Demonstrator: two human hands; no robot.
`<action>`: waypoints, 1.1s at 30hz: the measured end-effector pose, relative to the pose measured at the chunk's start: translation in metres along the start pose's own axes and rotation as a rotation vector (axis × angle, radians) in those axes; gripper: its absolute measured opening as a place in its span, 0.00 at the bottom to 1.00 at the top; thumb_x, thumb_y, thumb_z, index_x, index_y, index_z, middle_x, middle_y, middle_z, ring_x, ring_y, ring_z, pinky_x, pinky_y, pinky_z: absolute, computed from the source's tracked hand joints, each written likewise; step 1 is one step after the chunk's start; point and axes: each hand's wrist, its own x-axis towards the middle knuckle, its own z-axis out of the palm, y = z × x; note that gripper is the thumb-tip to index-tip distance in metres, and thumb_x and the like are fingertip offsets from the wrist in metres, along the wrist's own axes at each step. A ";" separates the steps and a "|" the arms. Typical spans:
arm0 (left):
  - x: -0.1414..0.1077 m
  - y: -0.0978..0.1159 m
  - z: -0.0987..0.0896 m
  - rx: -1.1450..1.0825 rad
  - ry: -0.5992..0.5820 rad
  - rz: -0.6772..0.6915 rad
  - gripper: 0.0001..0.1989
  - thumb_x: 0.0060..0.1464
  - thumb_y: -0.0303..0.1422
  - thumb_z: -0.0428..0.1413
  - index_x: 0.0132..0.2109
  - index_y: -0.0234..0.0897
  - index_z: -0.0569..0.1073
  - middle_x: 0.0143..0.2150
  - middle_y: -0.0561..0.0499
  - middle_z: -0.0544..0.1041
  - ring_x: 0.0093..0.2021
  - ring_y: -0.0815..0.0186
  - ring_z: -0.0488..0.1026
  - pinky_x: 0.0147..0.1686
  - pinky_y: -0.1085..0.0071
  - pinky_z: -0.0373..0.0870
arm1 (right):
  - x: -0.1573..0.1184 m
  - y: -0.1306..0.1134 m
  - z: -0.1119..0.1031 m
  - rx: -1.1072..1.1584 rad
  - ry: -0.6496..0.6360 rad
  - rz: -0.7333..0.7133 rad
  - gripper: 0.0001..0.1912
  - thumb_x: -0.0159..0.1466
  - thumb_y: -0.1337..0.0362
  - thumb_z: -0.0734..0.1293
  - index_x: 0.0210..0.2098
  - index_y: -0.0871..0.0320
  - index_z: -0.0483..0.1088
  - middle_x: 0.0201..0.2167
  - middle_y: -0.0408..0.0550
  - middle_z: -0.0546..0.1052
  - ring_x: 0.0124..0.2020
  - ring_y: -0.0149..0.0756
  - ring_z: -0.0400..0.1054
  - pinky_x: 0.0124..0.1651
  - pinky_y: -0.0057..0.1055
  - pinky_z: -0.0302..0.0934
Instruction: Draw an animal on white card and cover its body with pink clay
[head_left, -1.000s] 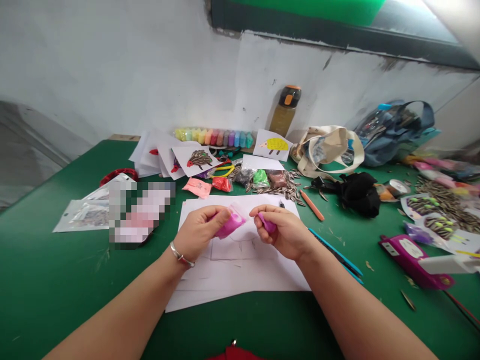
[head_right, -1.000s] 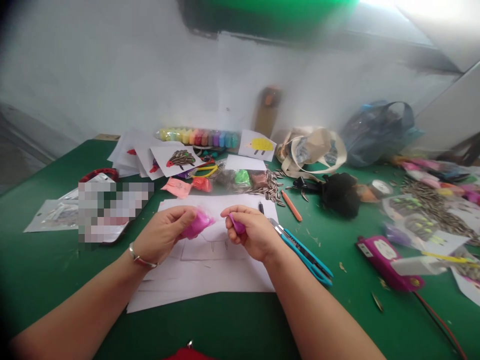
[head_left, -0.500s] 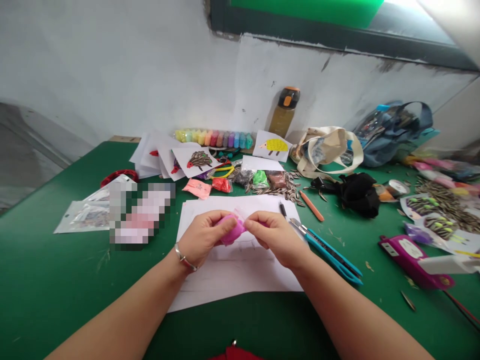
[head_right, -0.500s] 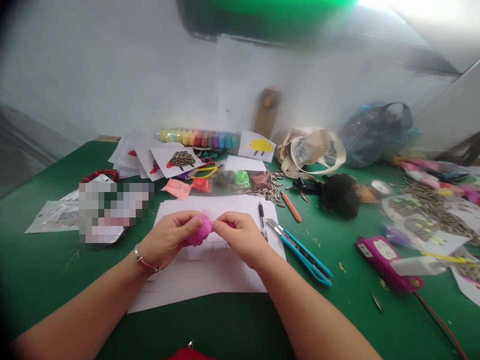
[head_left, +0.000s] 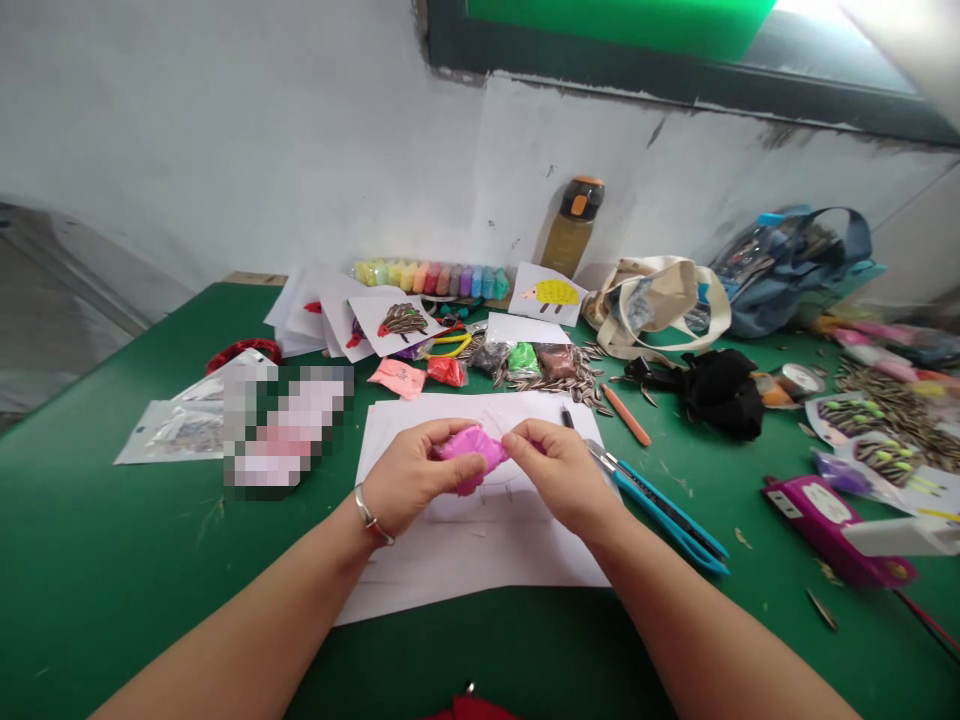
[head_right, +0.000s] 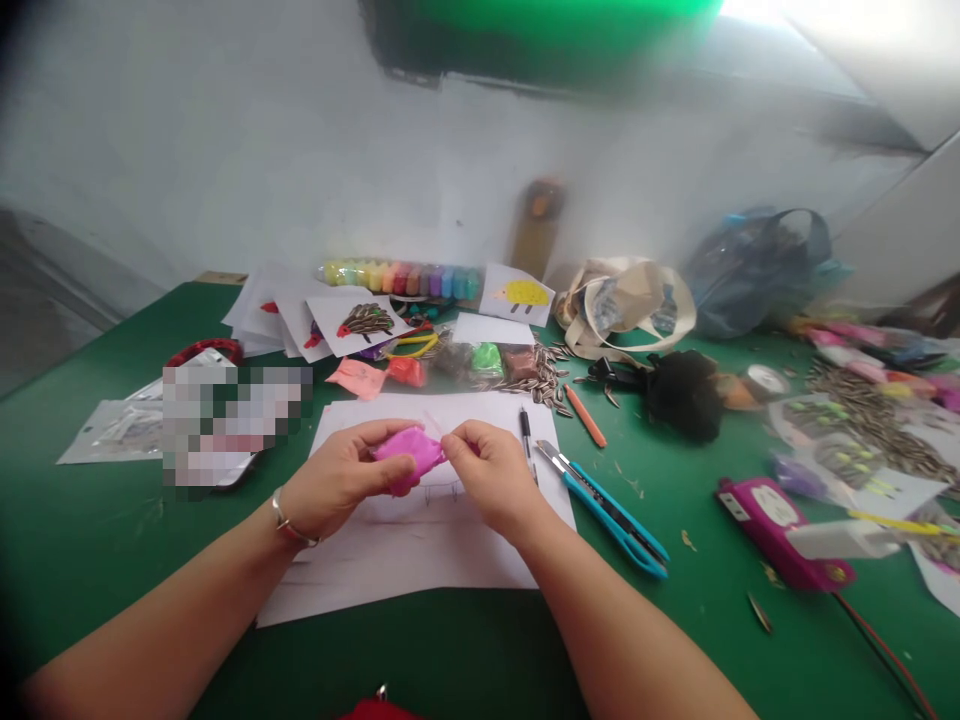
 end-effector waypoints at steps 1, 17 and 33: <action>-0.001 0.002 0.000 0.041 -0.008 0.006 0.25 0.45 0.39 0.65 0.50 0.34 0.74 0.34 0.50 0.76 0.28 0.67 0.72 0.28 0.71 0.72 | 0.000 0.000 0.000 -0.024 0.002 -0.005 0.12 0.62 0.57 0.63 0.25 0.56 0.68 0.22 0.40 0.66 0.26 0.31 0.59 0.30 0.28 0.52; 0.020 -0.010 -0.024 -0.180 0.387 0.098 0.32 0.49 0.40 0.64 0.60 0.34 0.67 0.44 0.45 0.78 0.41 0.64 0.76 0.46 0.64 0.75 | 0.009 0.007 -0.005 0.904 -0.106 0.360 0.20 0.58 0.48 0.68 0.36 0.59 0.74 0.27 0.44 0.69 0.21 0.25 0.56 0.21 0.25 0.47; -0.004 0.022 0.021 -0.500 0.213 -0.077 0.25 0.59 0.51 0.52 0.52 0.36 0.71 0.52 0.39 0.74 0.51 0.56 0.74 0.50 0.60 0.72 | -0.001 -0.007 0.013 0.526 0.049 -0.102 0.19 0.65 0.57 0.63 0.55 0.50 0.67 0.52 0.48 0.74 0.56 0.39 0.66 0.61 0.42 0.56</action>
